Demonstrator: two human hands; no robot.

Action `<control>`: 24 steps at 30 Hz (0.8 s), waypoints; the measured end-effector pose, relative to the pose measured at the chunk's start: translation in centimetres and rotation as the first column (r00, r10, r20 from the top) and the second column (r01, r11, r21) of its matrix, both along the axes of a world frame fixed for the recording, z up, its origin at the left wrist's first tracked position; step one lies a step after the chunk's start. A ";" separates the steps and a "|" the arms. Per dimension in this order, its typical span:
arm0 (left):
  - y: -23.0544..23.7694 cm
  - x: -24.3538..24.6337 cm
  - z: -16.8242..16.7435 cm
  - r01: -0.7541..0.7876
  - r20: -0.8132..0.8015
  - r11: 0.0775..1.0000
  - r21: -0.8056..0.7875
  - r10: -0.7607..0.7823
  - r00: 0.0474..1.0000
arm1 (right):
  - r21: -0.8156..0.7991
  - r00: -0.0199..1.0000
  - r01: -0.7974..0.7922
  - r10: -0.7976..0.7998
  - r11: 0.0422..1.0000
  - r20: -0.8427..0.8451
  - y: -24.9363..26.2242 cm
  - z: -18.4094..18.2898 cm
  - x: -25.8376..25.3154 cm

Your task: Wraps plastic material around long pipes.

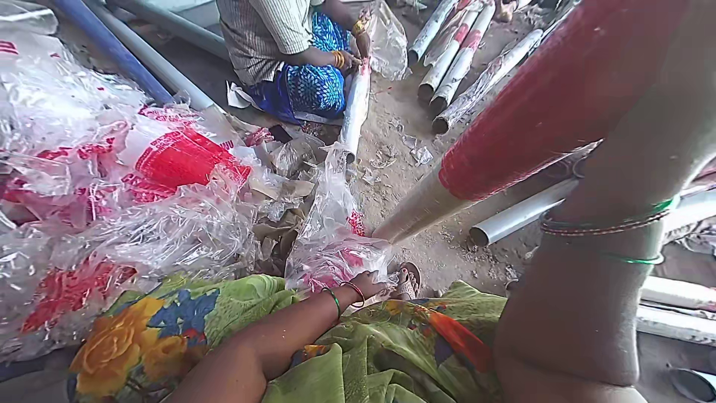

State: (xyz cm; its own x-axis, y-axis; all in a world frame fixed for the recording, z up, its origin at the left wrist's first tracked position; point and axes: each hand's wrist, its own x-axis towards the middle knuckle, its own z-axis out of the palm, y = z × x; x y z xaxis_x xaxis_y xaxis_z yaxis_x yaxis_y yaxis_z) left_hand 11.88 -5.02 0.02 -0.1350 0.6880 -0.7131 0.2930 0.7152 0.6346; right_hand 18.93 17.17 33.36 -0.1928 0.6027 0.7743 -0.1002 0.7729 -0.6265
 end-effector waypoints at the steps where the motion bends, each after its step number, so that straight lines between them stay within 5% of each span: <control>1: -0.2 -0.4 0.4 -0.039 0.009 0.999 0.020 0.039 0.999 | 0.003 0.999 0.043 -0.043 0.999 0.014 -0.5 0.2 -0.3; 7: -1.2 -2.3 2.2 -0.179 0.041 0.978 0.108 0.175 0.984 | -0.045 1.000 0.019 -0.019 0.999 0.003 -2.1 0.4 -1.5; 17: -2.8 -2.0 5.9 0.291 -0.246 0.957 -0.003 -0.282 0.927 | 0.089 0.997 -0.057 0.062 0.994 -0.052 -2.0 0.4 -1.5; 21: -2.9 -2.1 7.5 0.321 -0.335 0.947 0.009 -0.300 0.893 | 0.046 0.995 -0.061 0.064 0.997 -0.071 -2.1 0.4 -0.9; 24: -3.3 -2.5 8.5 0.212 -0.370 0.962 0.170 -0.138 0.919 | 0.020 0.994 -0.065 0.066 0.998 -0.087 -1.9 0.2 -0.5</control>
State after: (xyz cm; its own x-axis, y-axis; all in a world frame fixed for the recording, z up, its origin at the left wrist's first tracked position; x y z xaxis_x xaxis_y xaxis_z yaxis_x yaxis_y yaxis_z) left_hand 9.40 -8.36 8.47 -0.2148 0.8481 -0.4844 0.6320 0.4988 0.5931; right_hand 18.38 15.22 33.56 -0.1624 0.5774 0.8001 -0.2046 0.7736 -0.5998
